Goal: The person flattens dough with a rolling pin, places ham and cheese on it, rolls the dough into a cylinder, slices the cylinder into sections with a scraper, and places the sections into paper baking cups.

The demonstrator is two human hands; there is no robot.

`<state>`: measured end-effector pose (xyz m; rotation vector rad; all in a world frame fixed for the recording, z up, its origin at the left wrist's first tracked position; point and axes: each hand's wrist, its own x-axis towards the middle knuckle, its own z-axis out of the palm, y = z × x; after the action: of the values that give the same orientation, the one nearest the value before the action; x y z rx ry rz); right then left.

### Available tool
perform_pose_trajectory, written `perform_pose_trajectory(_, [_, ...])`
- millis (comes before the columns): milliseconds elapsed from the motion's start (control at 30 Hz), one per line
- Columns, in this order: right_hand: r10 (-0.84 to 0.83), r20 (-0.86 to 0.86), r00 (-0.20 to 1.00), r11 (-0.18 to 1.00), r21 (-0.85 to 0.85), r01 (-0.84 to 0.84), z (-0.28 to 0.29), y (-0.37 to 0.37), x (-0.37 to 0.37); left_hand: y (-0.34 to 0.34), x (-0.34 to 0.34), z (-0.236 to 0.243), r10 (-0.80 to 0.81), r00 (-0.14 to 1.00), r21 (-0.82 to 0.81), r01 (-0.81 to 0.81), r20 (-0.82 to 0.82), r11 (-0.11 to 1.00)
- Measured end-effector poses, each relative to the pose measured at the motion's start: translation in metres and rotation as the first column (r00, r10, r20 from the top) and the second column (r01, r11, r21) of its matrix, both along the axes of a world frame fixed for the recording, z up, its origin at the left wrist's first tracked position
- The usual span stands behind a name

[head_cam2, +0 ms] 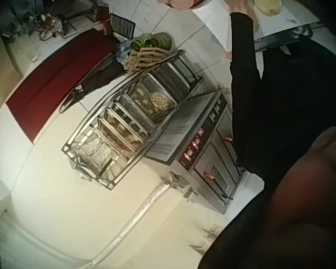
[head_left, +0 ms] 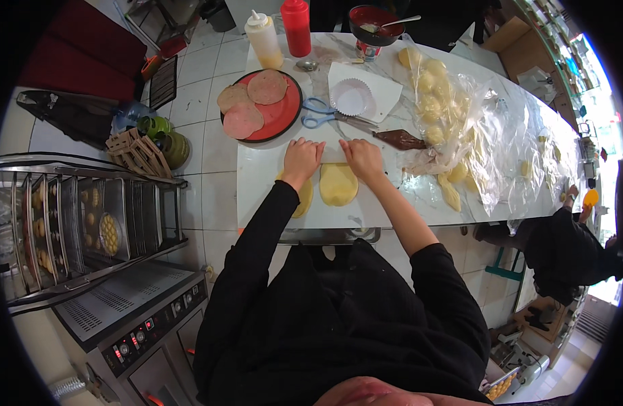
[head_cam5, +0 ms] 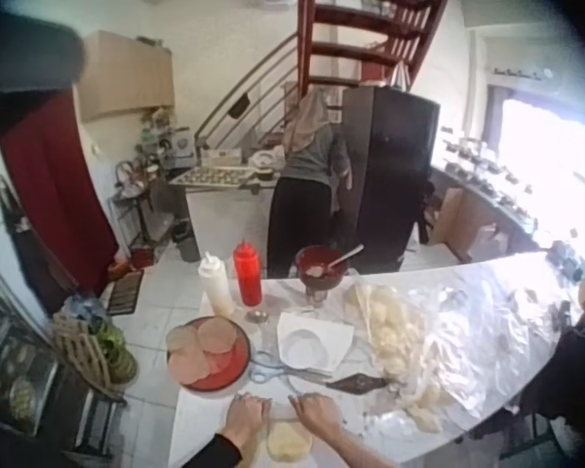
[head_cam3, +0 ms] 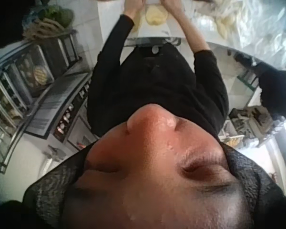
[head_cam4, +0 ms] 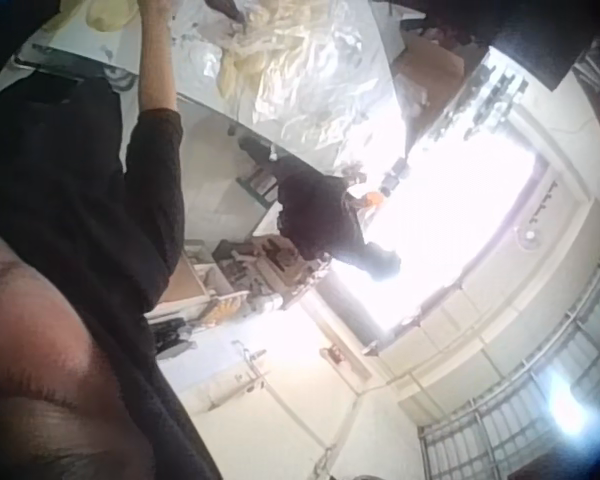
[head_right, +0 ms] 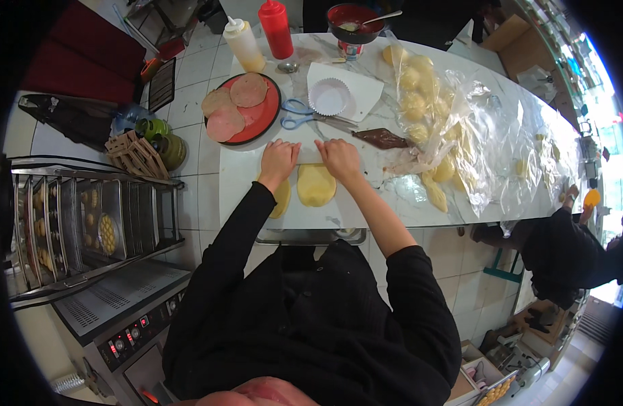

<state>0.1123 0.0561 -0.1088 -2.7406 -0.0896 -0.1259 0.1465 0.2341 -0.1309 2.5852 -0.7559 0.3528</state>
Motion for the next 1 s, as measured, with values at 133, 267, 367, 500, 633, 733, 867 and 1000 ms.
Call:
perform_pose_trajectory(133, [0.004,-0.007,1.0,1.0,-0.013,-0.004,0.012,0.001,-0.021,0.005,-0.014,0.023,-0.032,0.999,0.061,0.035,-0.044,0.998])
perform_pose_trajectory(267, [0.025,0.041,0.999,1.0,-0.012,-0.024,-0.012,-0.002,-0.04,0.009,-0.027,0.02,0.032,0.989,0.089,-0.02,-0.145,0.996])
perform_pose_trajectory(367, [-0.055,0.111,0.992,0.998,-0.034,0.059,-0.002,0.006,-0.02,0.005,-0.009,0.021,0.113,0.992,-0.009,-0.113,0.052,0.994])
perform_pose_trajectory(500, [-0.104,0.221,0.97,0.975,-0.171,0.144,-0.015,0.013,-0.031,0.003,-0.029,0.006,0.183,0.98,-0.02,-0.182,0.079,0.983])
perform_pose_trajectory(633, [-0.045,0.08,0.996,0.978,-0.202,0.06,-0.016,0.025,-0.105,0.018,-0.096,-0.004,0.118,0.993,0.089,-0.12,0.03,0.989])
perform_pose_trajectory(733, [-0.038,-0.038,0.999,0.987,-0.155,0.031,-0.01,0.031,-0.159,0.027,-0.146,-0.002,0.079,0.994,0.053,-0.076,-0.072,0.996])
perform_pose_trajectory(867, [0.126,-0.105,0.986,0.991,0.048,-0.122,-0.013,0.003,-0.176,0.042,-0.17,-0.013,-0.004,0.999,-0.008,0.004,-0.034,1.0])
perform_pose_trajectory(1000, [0.057,0.083,0.995,0.918,0.388,-0.085,0.004,-0.008,-0.095,0.055,-0.178,-0.005,-0.108,0.989,-0.07,0.115,0.096,0.991])
